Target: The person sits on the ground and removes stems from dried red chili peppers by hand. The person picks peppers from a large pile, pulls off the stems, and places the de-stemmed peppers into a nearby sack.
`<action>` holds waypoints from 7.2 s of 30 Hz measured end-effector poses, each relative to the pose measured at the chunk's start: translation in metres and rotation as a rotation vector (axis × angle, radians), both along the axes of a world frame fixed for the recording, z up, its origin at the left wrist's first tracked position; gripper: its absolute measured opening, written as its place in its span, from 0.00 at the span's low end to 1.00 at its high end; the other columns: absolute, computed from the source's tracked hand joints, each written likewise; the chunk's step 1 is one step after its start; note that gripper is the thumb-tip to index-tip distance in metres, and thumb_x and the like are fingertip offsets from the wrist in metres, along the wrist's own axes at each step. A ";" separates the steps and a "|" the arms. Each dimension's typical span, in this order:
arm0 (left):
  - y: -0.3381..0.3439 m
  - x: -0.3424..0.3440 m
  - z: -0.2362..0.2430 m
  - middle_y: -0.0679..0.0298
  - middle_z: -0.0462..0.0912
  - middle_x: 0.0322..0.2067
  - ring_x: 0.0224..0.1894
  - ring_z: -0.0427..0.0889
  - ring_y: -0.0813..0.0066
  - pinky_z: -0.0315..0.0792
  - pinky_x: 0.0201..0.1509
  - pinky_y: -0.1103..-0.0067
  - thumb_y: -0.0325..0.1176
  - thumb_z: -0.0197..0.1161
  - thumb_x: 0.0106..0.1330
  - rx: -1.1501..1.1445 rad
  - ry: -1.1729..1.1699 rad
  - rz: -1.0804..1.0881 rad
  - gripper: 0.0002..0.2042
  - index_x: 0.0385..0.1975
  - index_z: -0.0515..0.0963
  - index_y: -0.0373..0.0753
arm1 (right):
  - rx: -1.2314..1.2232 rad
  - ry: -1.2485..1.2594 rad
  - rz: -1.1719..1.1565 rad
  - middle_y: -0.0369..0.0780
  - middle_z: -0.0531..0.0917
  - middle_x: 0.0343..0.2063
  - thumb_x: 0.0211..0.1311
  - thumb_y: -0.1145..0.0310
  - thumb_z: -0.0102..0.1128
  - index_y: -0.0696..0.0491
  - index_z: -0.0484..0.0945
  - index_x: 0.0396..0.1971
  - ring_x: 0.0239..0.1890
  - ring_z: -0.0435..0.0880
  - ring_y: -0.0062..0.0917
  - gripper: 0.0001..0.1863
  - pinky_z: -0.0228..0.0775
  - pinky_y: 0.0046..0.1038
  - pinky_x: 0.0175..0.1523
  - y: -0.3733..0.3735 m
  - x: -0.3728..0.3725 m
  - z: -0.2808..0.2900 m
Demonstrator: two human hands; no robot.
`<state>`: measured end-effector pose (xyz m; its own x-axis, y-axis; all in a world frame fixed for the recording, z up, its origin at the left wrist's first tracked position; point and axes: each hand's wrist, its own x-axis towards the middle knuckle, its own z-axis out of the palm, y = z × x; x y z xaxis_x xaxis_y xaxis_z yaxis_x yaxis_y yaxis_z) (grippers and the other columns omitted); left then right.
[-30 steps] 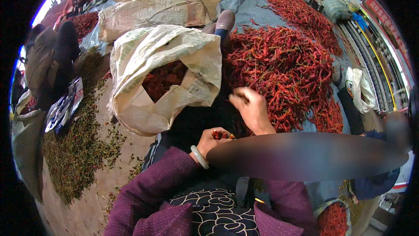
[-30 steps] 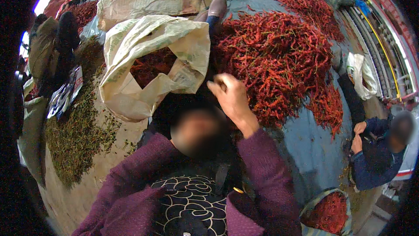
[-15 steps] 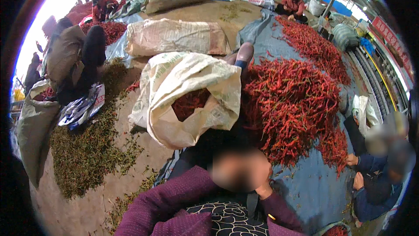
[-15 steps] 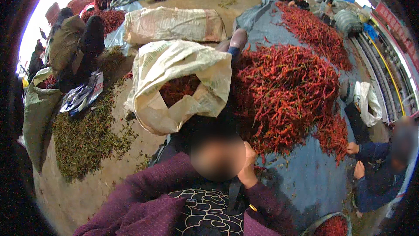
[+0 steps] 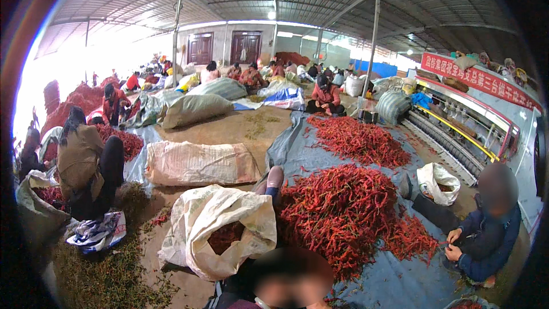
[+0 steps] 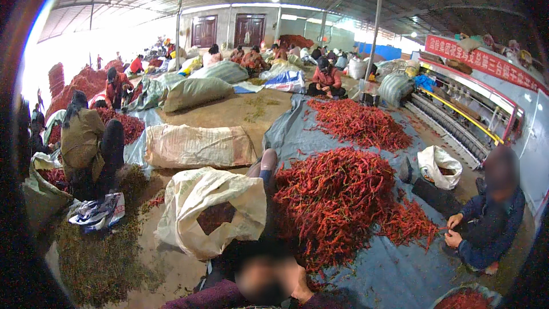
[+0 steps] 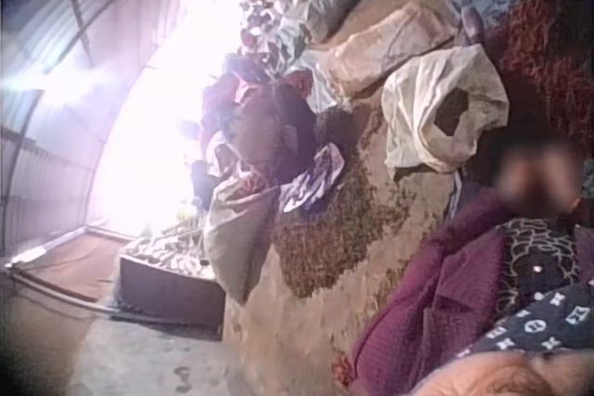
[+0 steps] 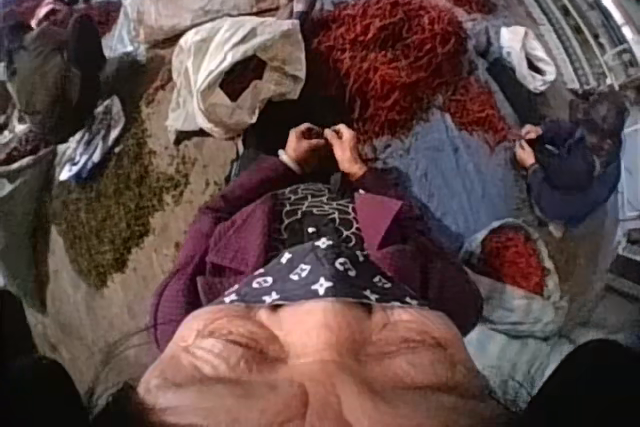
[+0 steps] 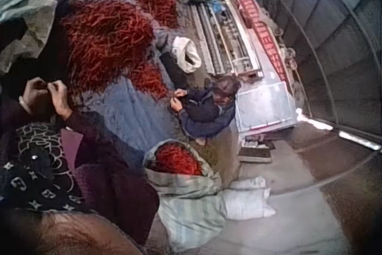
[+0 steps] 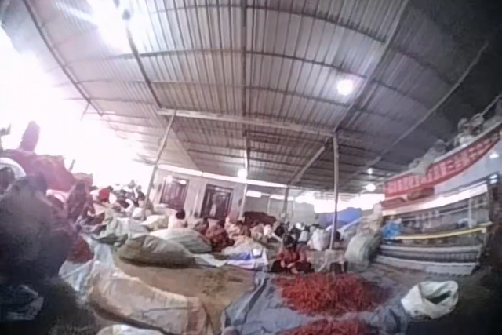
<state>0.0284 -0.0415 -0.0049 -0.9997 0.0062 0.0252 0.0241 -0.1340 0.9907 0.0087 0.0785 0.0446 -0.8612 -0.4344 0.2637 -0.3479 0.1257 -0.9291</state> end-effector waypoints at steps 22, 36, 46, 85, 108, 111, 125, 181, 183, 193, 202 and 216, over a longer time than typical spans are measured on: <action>0.001 0.062 0.028 0.70 0.77 0.21 0.23 0.72 0.86 0.65 0.24 0.89 0.20 0.61 0.54 0.115 -0.036 0.141 0.04 0.28 0.77 0.34 | -0.167 -0.071 0.119 0.36 0.78 0.33 0.62 0.69 0.48 0.56 0.74 0.37 0.33 0.78 0.22 0.09 0.71 0.23 0.38 0.037 0.036 -0.031; -0.028 0.038 -0.014 0.57 0.70 0.51 0.55 0.69 0.66 0.64 0.59 0.76 0.25 0.56 0.58 -0.767 0.568 -0.507 0.21 0.53 0.67 0.34 | 0.499 0.301 0.693 0.50 0.74 0.25 0.45 0.76 0.55 0.61 0.70 0.28 0.29 0.76 0.44 0.09 0.69 0.36 0.31 0.044 0.023 0.018; -0.072 0.082 0.012 0.72 0.71 0.19 0.20 0.67 0.83 0.62 0.23 0.83 0.46 0.50 0.66 0.591 -0.262 -0.703 0.15 0.22 0.72 0.42 | 0.138 0.080 0.853 0.39 0.78 0.24 0.54 0.74 0.54 0.57 0.77 0.32 0.28 0.76 0.24 0.07 0.69 0.26 0.33 0.006 0.017 0.049; -0.043 -0.003 0.065 0.53 0.78 0.28 0.29 0.78 0.63 0.72 0.34 0.80 0.19 0.60 0.52 -0.682 0.088 0.065 0.16 0.43 0.76 0.33 | 0.337 0.593 -0.083 0.43 0.74 0.31 0.51 0.80 0.56 0.61 0.76 0.31 0.33 0.77 0.34 0.06 0.72 0.30 0.36 0.019 -0.181 -0.035; 0.010 -0.025 0.029 0.67 0.76 0.18 0.22 0.71 0.83 0.65 0.28 0.85 0.25 0.62 0.56 0.258 -0.267 -0.446 0.04 0.24 0.77 0.31 | -0.674 -1.352 0.073 0.34 0.75 0.19 0.53 0.73 0.63 0.54 0.71 0.25 0.15 0.64 0.12 0.08 0.54 0.16 0.20 0.066 -0.038 -0.008; 0.007 -0.028 0.018 0.64 0.77 0.22 0.27 0.74 0.80 0.67 0.31 0.84 0.29 0.61 0.59 0.473 -0.316 -0.528 0.06 0.27 0.76 0.33 | -0.670 -1.431 0.466 0.34 0.75 0.19 0.53 0.72 0.64 0.55 0.72 0.26 0.14 0.63 0.11 0.08 0.53 0.15 0.21 0.087 -0.055 -0.033; -0.029 -0.032 -0.011 0.66 0.69 0.19 0.17 0.66 0.79 0.62 0.21 0.82 0.23 0.58 0.58 1.029 -0.584 -0.242 0.07 0.35 0.71 0.36 | 0.724 0.002 -0.353 0.55 0.74 0.38 0.63 0.57 0.40 0.63 0.66 0.42 0.39 0.73 0.43 0.21 0.62 0.41 0.43 -0.001 -0.294 -0.070; -0.021 -0.025 -0.007 0.67 0.67 0.14 0.18 0.66 0.77 0.62 0.24 0.81 0.31 0.60 0.59 0.660 -0.482 -0.131 0.07 0.25 0.70 0.37 | 0.796 -0.183 -0.111 0.45 0.71 0.14 0.56 0.68 0.60 0.60 0.73 0.19 0.17 0.71 0.31 0.12 0.65 0.36 0.26 0.105 -0.132 -0.138; -0.018 -0.029 0.002 0.65 0.75 0.20 0.22 0.71 0.80 0.67 0.26 0.83 0.24 0.63 0.54 0.418 -0.422 -0.121 0.07 0.32 0.75 0.34 | 0.704 -0.243 -0.112 0.45 0.75 0.17 0.54 0.72 0.61 0.60 0.78 0.23 0.21 0.76 0.30 0.07 0.67 0.33 0.29 0.108 -0.117 -0.105; 0.036 -0.031 -0.002 0.59 0.76 0.24 0.29 0.75 0.58 0.70 0.31 0.70 0.25 0.64 0.45 -0.792 0.446 -0.229 0.12 0.32 0.78 0.37 | 0.476 0.119 -0.063 0.42 0.79 0.25 0.47 0.78 0.63 0.60 0.75 0.25 0.23 0.76 0.25 0.06 0.68 0.25 0.29 0.101 -0.028 0.000; 0.037 -0.004 0.012 0.70 0.76 0.21 0.26 0.69 0.88 0.66 0.29 0.83 0.26 0.60 0.59 0.100 -0.302 -0.421 0.04 0.27 0.77 0.31 | -0.373 -0.823 -0.191 0.32 0.76 0.25 0.54 0.77 0.61 0.58 0.76 0.29 0.22 0.68 0.10 0.04 0.58 0.14 0.25 0.083 -0.002 -0.018; 0.012 -0.013 0.003 0.70 0.71 0.21 0.25 0.69 0.83 0.64 0.29 0.83 0.25 0.62 0.57 0.155 -0.189 -0.599 0.04 0.27 0.75 0.32 | 0.536 -0.536 0.351 0.36 0.73 0.19 0.55 0.73 0.59 0.56 0.73 0.26 0.15 0.67 0.24 0.04 0.60 0.23 0.22 0.117 -0.078 -0.081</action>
<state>0.0150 -0.0296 -0.0018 -0.8114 0.5749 -0.1059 -0.2727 -0.2120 0.9385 -0.0693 0.1959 -0.0366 -0.6023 -0.6507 -0.4623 0.0227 0.5649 -0.8248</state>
